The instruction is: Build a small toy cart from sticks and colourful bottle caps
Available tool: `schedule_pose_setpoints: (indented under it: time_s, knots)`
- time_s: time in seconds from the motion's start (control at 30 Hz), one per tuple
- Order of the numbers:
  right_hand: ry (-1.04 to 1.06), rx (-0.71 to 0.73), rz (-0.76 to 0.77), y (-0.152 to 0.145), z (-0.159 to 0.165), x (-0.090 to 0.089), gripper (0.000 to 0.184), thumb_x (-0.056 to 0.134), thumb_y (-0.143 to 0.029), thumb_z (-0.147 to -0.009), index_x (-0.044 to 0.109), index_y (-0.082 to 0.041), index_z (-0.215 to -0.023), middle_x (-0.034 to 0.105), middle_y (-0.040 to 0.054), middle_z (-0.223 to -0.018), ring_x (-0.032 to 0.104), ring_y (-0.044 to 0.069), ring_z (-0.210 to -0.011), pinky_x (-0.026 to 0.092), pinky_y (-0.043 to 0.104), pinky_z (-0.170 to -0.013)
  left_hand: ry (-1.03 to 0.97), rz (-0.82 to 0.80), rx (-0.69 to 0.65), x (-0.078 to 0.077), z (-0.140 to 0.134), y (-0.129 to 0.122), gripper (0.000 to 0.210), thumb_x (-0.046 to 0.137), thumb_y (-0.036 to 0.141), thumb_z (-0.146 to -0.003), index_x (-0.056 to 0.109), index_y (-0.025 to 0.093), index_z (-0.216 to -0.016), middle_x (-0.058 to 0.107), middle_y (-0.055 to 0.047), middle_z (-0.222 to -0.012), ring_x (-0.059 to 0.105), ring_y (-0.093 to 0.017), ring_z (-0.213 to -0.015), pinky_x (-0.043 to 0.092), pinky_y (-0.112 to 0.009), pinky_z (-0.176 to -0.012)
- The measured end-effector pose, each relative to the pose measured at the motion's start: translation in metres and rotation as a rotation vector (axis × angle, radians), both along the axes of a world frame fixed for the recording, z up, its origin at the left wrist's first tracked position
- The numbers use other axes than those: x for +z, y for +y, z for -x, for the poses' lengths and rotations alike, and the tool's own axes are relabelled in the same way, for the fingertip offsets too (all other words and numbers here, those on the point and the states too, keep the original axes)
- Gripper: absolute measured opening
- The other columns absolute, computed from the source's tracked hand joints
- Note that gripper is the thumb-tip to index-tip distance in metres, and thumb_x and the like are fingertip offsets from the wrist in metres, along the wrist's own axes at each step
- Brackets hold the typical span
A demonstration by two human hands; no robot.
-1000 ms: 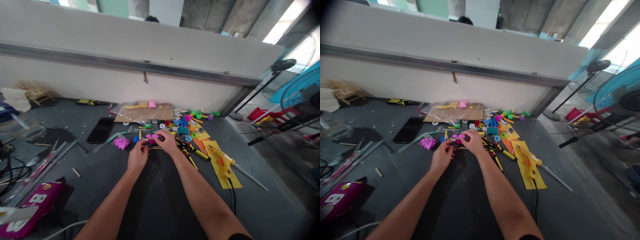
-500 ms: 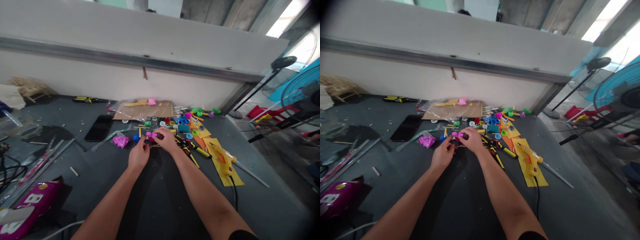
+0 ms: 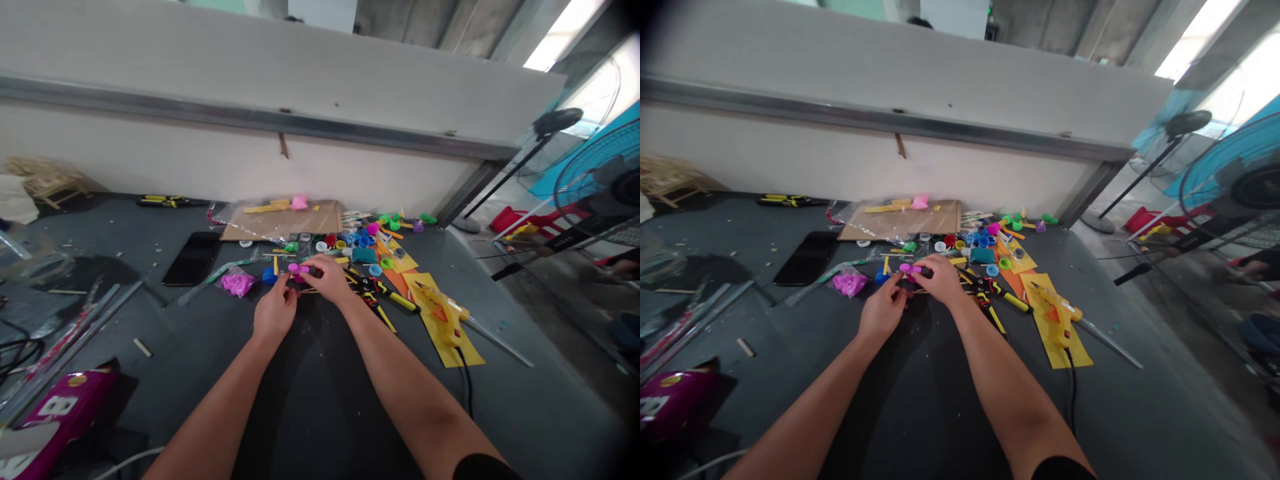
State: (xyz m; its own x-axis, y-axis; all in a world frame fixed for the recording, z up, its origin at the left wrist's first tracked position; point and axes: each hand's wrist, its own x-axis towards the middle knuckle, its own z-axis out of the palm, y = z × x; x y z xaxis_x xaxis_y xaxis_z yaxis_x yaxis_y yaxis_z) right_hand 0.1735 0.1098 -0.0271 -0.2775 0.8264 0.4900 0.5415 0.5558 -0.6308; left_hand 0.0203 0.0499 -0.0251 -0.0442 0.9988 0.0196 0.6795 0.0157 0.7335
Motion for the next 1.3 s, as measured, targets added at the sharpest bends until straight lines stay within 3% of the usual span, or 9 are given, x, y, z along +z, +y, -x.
schedule_pose_setpoints:
  time_s: [0.4,0.53,0.63,0.83,0.93,1.07,1.2,1.3]
  knots:
    - [0.020,-0.025,-0.008,-0.003,-0.004,0.001,0.014,0.060,-0.028,-0.077,0.067,-0.020,-0.086,0.064,0.0030,-0.079,0.056,0.016,-0.077,0.043,0.027,-0.072,-0.007,-0.002,0.014,0.002,0.000,0.000,0.041,0.045,0.024,-0.082,0.048,0.025,-0.124,0.070,-0.003,-0.090,0.065,-0.017,-0.072,0.045,-0.026,-0.068]
    - [0.102,-0.096,0.010,-0.003,-0.010,0.001,0.015,0.060,-0.030,-0.076,0.066,-0.019,-0.084,0.063,0.0028,-0.079,0.055,0.014,-0.069,0.043,0.025,-0.063,-0.121,-0.006,0.020,-0.002,0.001,-0.002,0.033,0.044,0.024,-0.082,0.053,0.025,-0.113,0.070,-0.001,-0.083,0.064,-0.015,-0.066,0.047,-0.026,-0.065]
    - [0.235,-0.138,0.069,-0.005,-0.013,0.010,0.017,0.059,-0.032,-0.076,0.065,-0.018,-0.086,0.063,0.0022,-0.078,0.054,0.012,-0.063,0.043,0.023,-0.057,-0.271,0.012,0.019,0.001,0.001,-0.006,0.023,0.045,0.026,-0.081,0.058,0.022,-0.099,0.068,-0.001,-0.080,0.062,-0.014,-0.062,0.048,-0.025,-0.060]
    - [0.303,0.081,0.172,-0.035,-0.002,0.055,0.020,0.060,-0.031,-0.076,0.065,-0.019,-0.091,0.065,0.0025,-0.081,0.057,0.013,-0.067,0.045,0.024,-0.059,-0.770,0.104,0.085,0.039,0.010,-0.020,0.027,0.056,0.040,-0.075,0.061,0.017,-0.086,0.066,-0.004,-0.076,0.061,-0.015,-0.064,0.050,-0.026,-0.055]
    - [0.229,0.190,0.187,-0.054,0.009,0.064,0.020,0.059,-0.027,-0.076,0.065,-0.020,-0.093,0.066,0.0031,-0.087,0.058,0.012,-0.069,0.046,0.024,-0.060,-0.939,0.158,0.083,0.057,0.018,-0.028,0.032,0.064,0.041,-0.070,0.061,0.016,-0.089,0.065,-0.003,-0.076,0.061,-0.014,-0.066,0.051,-0.026,-0.057]
    - [0.156,0.227,0.160,-0.070,0.021,0.056,0.018,0.057,-0.023,-0.077,0.064,-0.020,-0.093,0.065,0.0027,-0.086,0.057,0.012,-0.068,0.045,0.024,-0.061,-1.011,0.225,0.036,0.061,0.027,-0.039,0.029,0.071,0.035,-0.064,0.064,0.014,-0.083,0.063,-0.001,-0.072,0.058,-0.011,-0.064,0.050,-0.023,-0.057]
    - [0.114,0.231,0.148,-0.079,0.030,0.044,0.024,0.059,-0.023,-0.076,0.061,-0.020,-0.100,0.064,0.0030,-0.089,0.058,0.013,-0.071,0.046,0.024,-0.063,-0.987,0.269,0.015,0.050,0.035,-0.042,0.024,0.072,0.033,-0.063,0.064,0.013,-0.074,0.061,0.000,-0.064,0.055,-0.009,-0.057,0.048,-0.021,-0.057]
    - [0.047,0.213,0.094,-0.082,0.034,0.038,0.019,0.059,-0.023,-0.077,0.062,-0.019,-0.095,0.064,0.0029,-0.087,0.058,0.014,-0.076,0.045,0.024,-0.067,-0.969,0.314,-0.014,0.041,0.041,-0.040,0.024,0.072,0.033,-0.063,0.064,0.012,-0.072,0.060,0.000,-0.062,0.055,-0.009,-0.057,0.048,-0.022,-0.058]
